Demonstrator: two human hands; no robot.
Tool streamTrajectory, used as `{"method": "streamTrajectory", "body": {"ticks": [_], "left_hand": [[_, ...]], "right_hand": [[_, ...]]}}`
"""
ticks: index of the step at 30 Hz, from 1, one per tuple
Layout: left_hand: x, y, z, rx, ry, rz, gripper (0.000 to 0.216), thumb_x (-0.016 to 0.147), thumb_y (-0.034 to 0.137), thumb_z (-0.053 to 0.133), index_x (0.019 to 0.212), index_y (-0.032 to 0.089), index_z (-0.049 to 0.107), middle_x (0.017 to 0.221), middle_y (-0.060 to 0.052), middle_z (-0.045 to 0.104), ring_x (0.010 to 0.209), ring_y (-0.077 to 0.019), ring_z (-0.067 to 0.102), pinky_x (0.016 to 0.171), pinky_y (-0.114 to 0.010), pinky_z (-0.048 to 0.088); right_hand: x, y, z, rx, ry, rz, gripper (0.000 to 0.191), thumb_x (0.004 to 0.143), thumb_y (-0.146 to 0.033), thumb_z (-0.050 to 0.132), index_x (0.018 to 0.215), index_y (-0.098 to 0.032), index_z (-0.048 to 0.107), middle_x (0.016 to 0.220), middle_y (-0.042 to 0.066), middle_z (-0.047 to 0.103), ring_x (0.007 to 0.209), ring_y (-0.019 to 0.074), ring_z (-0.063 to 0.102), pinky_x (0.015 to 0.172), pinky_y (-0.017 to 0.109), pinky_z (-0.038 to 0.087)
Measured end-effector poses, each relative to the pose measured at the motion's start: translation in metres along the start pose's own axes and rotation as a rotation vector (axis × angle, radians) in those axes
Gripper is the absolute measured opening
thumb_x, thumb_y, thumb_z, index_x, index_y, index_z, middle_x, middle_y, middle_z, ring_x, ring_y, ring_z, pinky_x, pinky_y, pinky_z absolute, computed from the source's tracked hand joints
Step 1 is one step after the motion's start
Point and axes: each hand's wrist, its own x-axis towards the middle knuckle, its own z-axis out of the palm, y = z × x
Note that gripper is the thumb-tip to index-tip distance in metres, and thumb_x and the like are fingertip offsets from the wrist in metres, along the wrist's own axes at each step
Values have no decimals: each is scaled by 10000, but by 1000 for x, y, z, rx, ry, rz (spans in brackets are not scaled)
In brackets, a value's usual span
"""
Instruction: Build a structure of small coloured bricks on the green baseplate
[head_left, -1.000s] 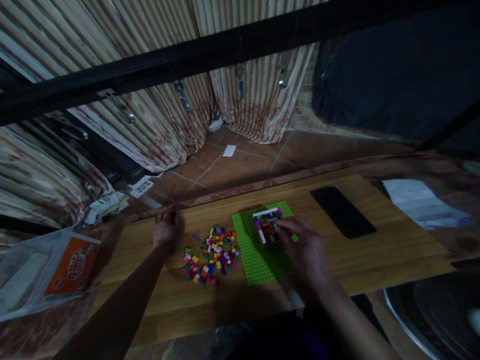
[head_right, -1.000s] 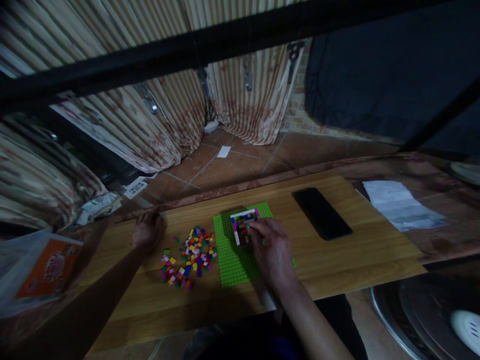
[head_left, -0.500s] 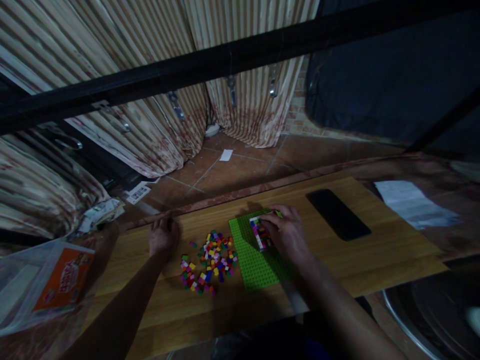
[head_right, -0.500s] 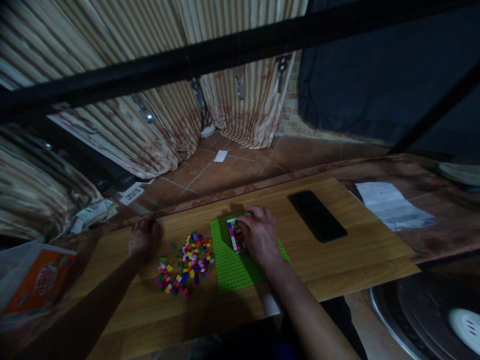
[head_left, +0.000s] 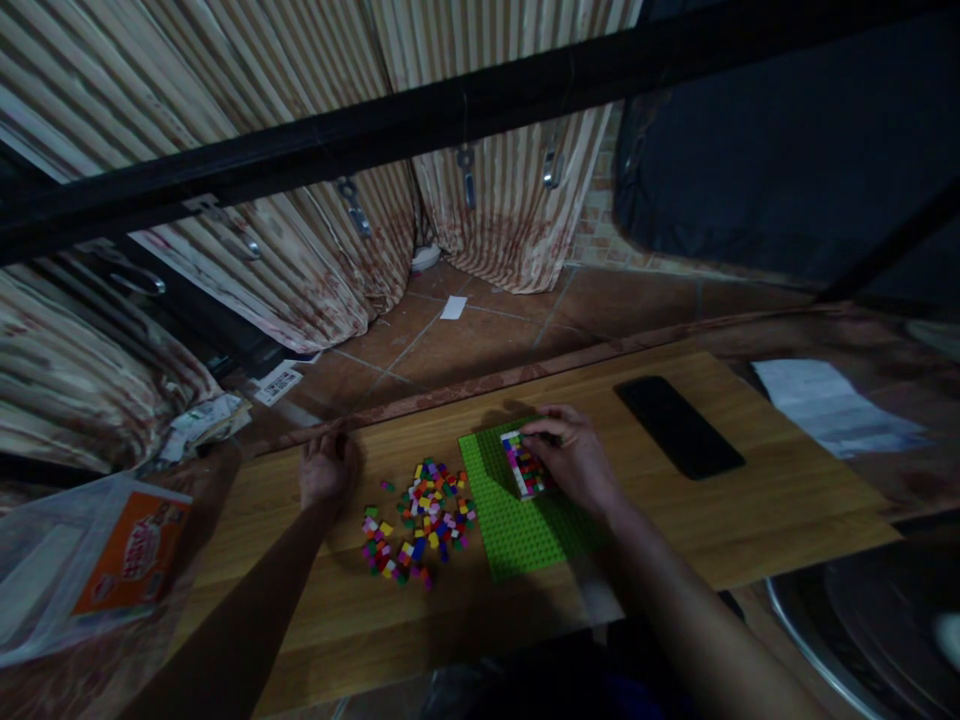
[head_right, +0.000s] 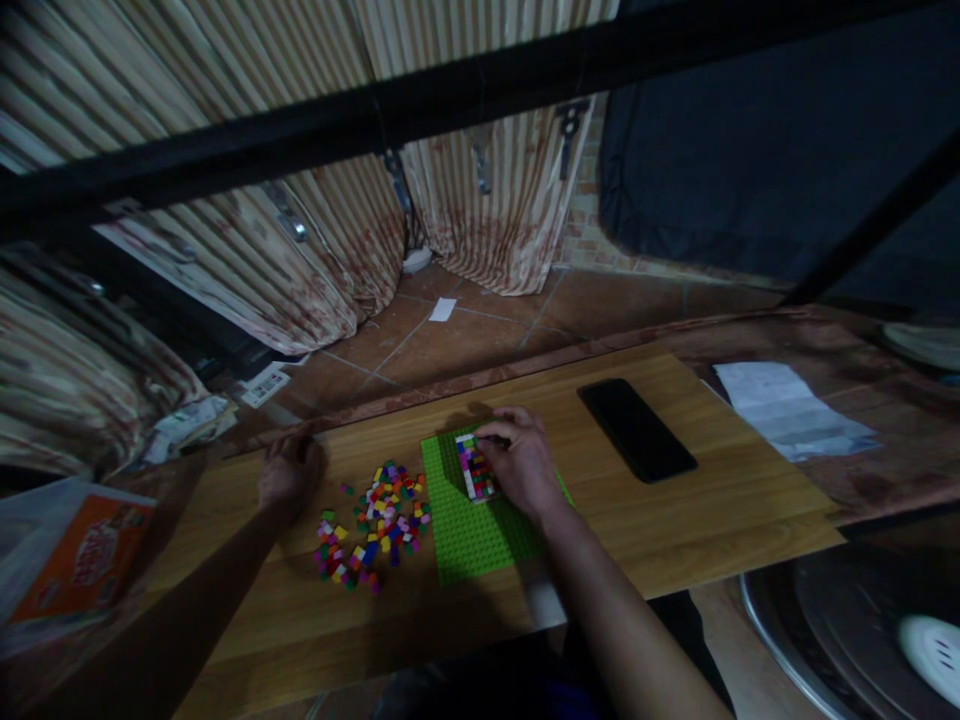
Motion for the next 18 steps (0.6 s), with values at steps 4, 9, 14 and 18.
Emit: {"method": "streamTrajectory", "body": {"ticks": [4,9,14,18], "left_hand": [[0,0,0,-11,-5,-20,418,872,359,406,1185,149,585,1202,-146,591,1201,-295,477,1060,-451,370],[0,1,0,-2,1,-20,417,869,357,414,1179,138,585,1197,-155,588,1202,-303,473,1065,-457,362],[-1,1,-1,-22,-3,-32,429,869,374,415,1196,150,579,1219,-143,580,1210,-299,465,1064,-445,365],[-2,3,-2,-22,-10,-32,446,870,374,410,1224,153,568,1232,-143,575,1225,-301,453,1074,-445,355]], "right_hand": [[3,3,2,172,-49,99,100,736,-289,702,818,-266,755,1030,42,614,1006,216,587,926,394,458],[5,-2,-6,313,-53,185,223,692,-333,722,893,-241,748,1050,47,665,946,207,619,841,351,496],[9,-9,-11,357,-99,311,322,716,-380,675,983,-207,723,953,51,705,739,176,644,674,315,515],[12,-11,-9,325,-154,332,329,697,-341,676,986,-190,719,834,33,714,677,163,634,637,296,508]]}}
